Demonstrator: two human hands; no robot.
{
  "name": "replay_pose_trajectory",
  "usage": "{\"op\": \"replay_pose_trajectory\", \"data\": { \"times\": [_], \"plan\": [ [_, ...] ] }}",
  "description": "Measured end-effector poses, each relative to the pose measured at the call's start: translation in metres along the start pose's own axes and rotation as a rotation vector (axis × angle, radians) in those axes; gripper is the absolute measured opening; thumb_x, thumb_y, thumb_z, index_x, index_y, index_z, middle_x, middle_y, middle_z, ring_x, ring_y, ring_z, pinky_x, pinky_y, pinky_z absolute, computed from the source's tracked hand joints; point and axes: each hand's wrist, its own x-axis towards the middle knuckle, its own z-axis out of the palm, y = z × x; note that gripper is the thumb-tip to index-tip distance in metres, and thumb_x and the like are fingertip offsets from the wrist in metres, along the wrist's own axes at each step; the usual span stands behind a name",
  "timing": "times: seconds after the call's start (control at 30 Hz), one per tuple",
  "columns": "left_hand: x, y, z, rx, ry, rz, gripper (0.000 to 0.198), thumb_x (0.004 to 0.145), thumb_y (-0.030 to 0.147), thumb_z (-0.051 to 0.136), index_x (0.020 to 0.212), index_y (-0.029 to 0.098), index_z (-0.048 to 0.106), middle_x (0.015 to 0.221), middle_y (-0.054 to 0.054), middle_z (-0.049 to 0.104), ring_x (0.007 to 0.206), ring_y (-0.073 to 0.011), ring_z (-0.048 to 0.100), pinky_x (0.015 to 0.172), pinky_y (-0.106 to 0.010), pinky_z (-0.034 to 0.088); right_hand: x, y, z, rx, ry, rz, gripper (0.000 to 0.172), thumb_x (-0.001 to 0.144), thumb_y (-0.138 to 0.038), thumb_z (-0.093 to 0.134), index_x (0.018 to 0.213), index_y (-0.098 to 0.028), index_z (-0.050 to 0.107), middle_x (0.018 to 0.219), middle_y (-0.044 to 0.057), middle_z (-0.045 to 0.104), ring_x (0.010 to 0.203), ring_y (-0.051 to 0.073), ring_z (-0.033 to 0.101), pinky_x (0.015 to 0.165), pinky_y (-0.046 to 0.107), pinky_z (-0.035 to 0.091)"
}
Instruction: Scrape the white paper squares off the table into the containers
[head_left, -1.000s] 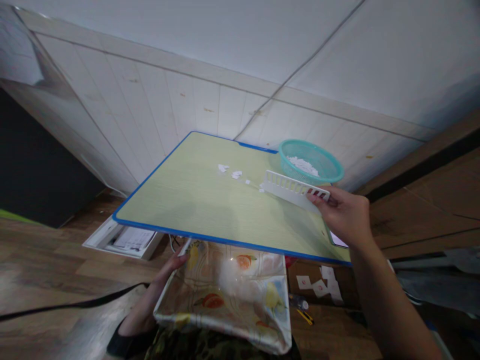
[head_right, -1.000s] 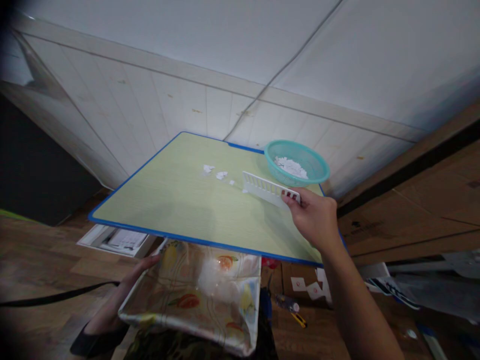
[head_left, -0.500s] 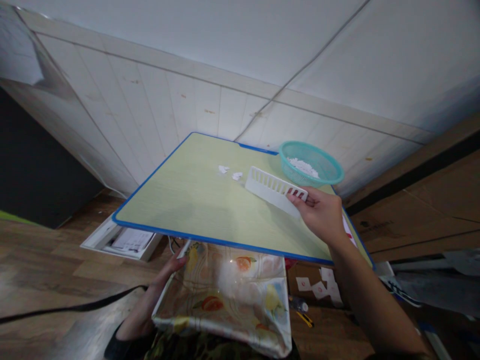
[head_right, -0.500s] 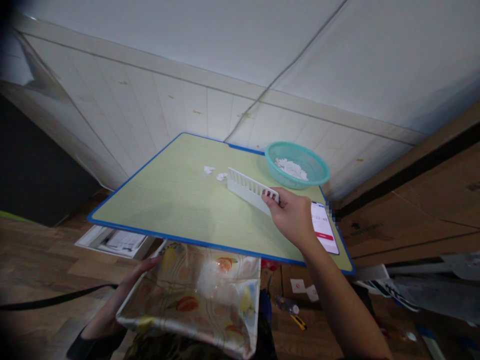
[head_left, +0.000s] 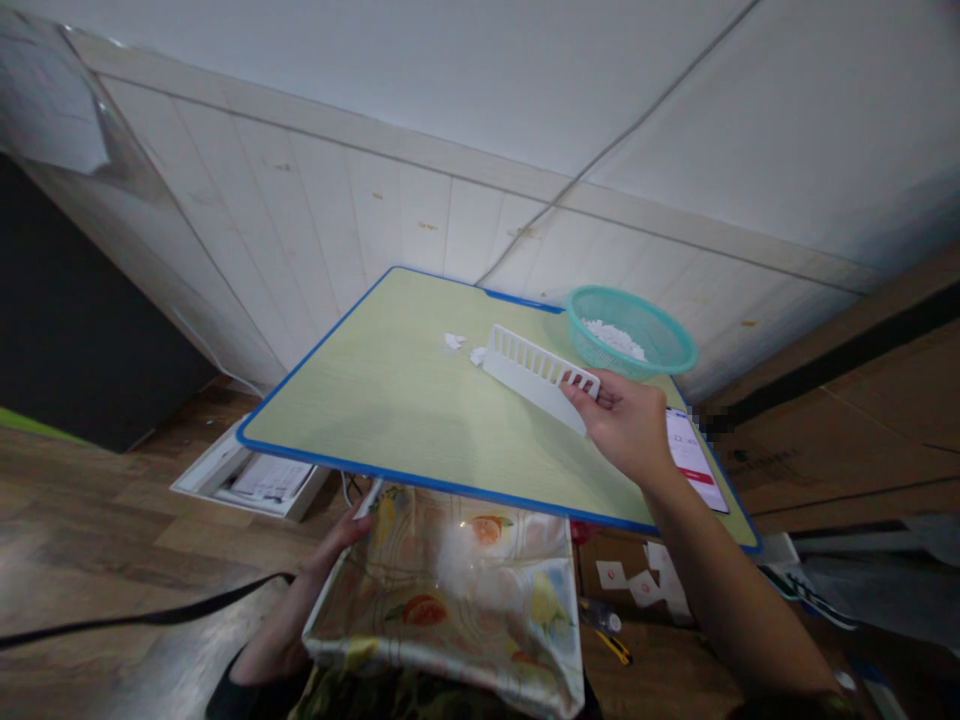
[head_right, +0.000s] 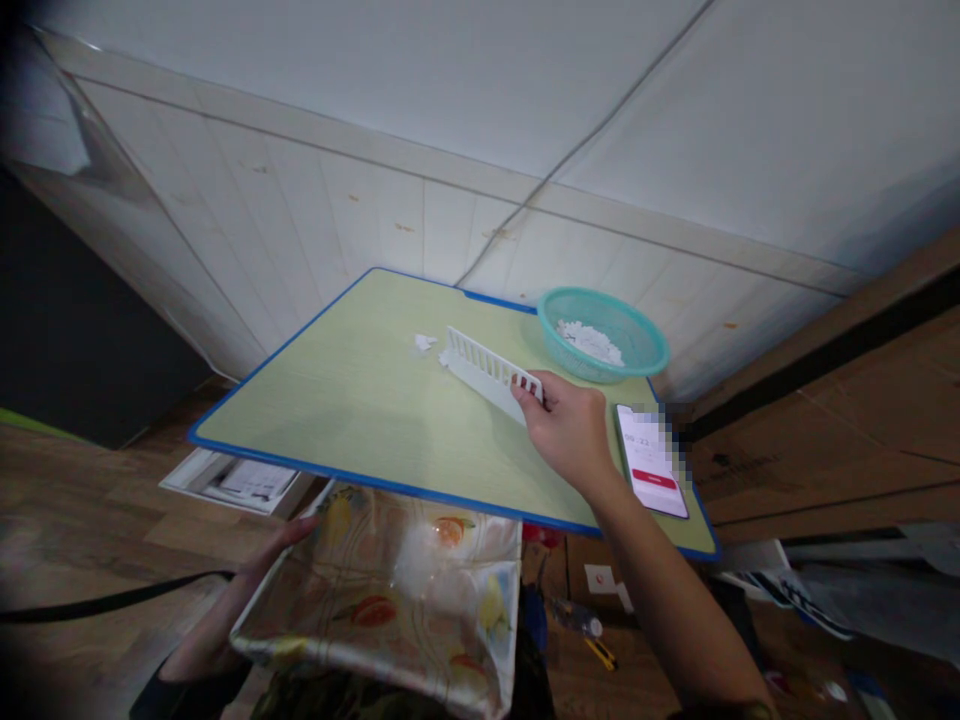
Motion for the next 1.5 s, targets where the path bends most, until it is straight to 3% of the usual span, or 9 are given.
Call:
{"op": "replay_pose_trajectory", "data": {
  "times": [0.27, 0.43, 0.7, 1.27, 1.5],
  "plan": [
    [0.002, -0.002, 0.0, -0.013, -0.004, -0.036, 0.074, 0.079, 0.032, 0.07, 0.147, 0.023, 0.044, 0.113, -0.011, 0.077, 0.101, -0.0375, 0.071, 0.087, -0.048, 0.056, 0.007, -0.006, 0.001, -0.05, -0.065, -0.043, 0.024, 0.087, -0.032, 0.058, 0.095, -0.017, 0.075, 0.07, 0.003, 0.071, 0.057, 0.016, 0.06, 0.052, 0.024, 0.042],
    [0.006, -0.003, -0.001, -0.054, 0.006, 0.005, 0.072, 0.079, 0.028, 0.067, 0.148, 0.027, 0.043, 0.112, -0.007, 0.078, 0.102, -0.0357, 0.071, 0.09, -0.046, 0.055, 0.002, -0.003, -0.005, -0.034, -0.056, -0.058, 0.023, 0.085, -0.034, 0.061, 0.094, -0.018, 0.076, 0.069, 0.002, 0.07, 0.055, 0.015, 0.059, 0.051, 0.024, 0.04],
    [-0.003, -0.001, 0.009, -0.055, 0.054, 0.045, 0.074, 0.072, 0.025, 0.073, 0.142, 0.024, 0.052, 0.109, -0.009, 0.079, 0.106, -0.0396, 0.069, 0.091, -0.048, 0.055, 0.0, 0.003, -0.002, 0.056, -0.08, -0.05, 0.023, 0.084, -0.035, 0.064, 0.094, -0.018, 0.077, 0.077, 0.003, 0.075, 0.06, 0.016, 0.064, 0.055, 0.026, 0.046],
    [0.001, -0.007, -0.007, 0.032, 0.037, 0.056, 0.069, 0.077, 0.033, 0.072, 0.142, 0.022, 0.052, 0.112, -0.01, 0.078, 0.105, -0.0363, 0.07, 0.09, -0.045, 0.055, -0.028, 0.01, -0.027, 0.028, -0.067, -0.048, 0.018, 0.082, -0.033, 0.067, 0.09, -0.021, 0.078, 0.077, 0.003, 0.076, 0.06, 0.018, 0.068, 0.055, 0.026, 0.052],
    [-0.006, -0.006, 0.0, 0.0, 0.056, 0.038, 0.067, 0.078, 0.033, 0.071, 0.141, 0.023, 0.053, 0.11, -0.009, 0.079, 0.106, -0.0375, 0.069, 0.087, -0.046, 0.057, -0.021, 0.01, -0.031, 0.024, -0.081, -0.032, 0.021, 0.082, -0.036, 0.067, 0.093, -0.02, 0.077, 0.081, 0.004, 0.077, 0.067, 0.02, 0.07, 0.056, 0.027, 0.051]
  ]
}}
